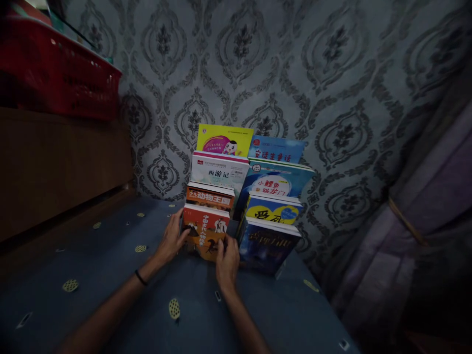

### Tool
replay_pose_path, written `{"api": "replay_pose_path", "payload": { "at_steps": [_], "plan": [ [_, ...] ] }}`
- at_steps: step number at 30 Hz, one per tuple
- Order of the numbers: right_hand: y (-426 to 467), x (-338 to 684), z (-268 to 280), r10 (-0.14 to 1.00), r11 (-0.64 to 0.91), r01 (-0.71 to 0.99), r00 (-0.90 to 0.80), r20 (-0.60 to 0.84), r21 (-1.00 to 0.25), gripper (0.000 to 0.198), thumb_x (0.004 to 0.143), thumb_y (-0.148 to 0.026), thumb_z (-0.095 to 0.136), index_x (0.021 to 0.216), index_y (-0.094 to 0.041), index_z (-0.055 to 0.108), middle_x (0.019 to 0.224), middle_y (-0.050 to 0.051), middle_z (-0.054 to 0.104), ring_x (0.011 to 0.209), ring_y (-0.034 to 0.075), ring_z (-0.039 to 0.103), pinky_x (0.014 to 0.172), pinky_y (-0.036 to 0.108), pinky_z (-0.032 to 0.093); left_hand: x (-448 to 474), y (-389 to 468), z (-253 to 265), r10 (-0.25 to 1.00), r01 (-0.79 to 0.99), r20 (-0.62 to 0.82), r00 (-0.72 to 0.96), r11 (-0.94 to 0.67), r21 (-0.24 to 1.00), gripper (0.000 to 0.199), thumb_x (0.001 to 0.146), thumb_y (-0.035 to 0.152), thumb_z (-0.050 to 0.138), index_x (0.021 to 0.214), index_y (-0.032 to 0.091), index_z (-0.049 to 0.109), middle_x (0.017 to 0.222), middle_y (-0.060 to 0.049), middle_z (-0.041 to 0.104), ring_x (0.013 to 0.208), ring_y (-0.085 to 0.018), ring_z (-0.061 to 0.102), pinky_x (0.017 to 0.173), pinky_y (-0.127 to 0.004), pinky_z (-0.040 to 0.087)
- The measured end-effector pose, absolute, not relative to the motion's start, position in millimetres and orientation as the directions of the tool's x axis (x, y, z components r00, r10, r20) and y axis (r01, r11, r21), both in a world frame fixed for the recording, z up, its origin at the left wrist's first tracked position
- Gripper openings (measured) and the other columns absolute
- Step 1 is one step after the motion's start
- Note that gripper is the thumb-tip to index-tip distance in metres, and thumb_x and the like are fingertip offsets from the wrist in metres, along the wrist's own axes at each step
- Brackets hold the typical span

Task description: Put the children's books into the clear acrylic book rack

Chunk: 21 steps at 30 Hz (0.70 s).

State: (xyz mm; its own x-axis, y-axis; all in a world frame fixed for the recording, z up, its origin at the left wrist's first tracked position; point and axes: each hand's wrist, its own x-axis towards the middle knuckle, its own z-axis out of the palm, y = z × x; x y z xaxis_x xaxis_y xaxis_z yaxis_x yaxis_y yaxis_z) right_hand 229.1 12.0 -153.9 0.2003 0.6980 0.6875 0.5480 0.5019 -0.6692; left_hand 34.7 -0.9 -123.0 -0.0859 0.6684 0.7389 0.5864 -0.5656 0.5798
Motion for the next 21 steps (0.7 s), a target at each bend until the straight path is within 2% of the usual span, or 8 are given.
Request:
{"api": "replay_pose_path", "payload": {
  "at_steps": [9,21],
  "plan": [
    [12,230,-152,0.696,0.507,0.554,0.188,0.693,-0.66,0.035,0.093,-0.044,0.043,0.104,-0.018,0.064,0.098,0.013,0.068,0.089,0.027,0.063,0.081,0.043,0.051,35,-5,-117,0.666,0.597,0.742,-0.083,-0.562,0.572,0.06,0.092,0.016,0.05,0.148,0.024,0.03,0.132,-0.013,0.05,0.13,-0.027,0.048,0.111,-0.05,0.04],
    [7,226,-128,0.659,0.556,0.521,0.198,0.725,-0.648,0.042,0.094,-0.039,0.044,0.126,-0.016,0.06,0.114,0.015,0.066,0.106,0.027,0.062,0.093,0.046,0.049,31,-5,-99,0.649,0.613,0.755,-0.087,-0.563,0.555,0.061,0.092,0.017,0.051,0.15,0.024,0.033,0.131,-0.011,0.052,0.128,-0.027,0.047,0.11,-0.047,0.04]
  ]
}}
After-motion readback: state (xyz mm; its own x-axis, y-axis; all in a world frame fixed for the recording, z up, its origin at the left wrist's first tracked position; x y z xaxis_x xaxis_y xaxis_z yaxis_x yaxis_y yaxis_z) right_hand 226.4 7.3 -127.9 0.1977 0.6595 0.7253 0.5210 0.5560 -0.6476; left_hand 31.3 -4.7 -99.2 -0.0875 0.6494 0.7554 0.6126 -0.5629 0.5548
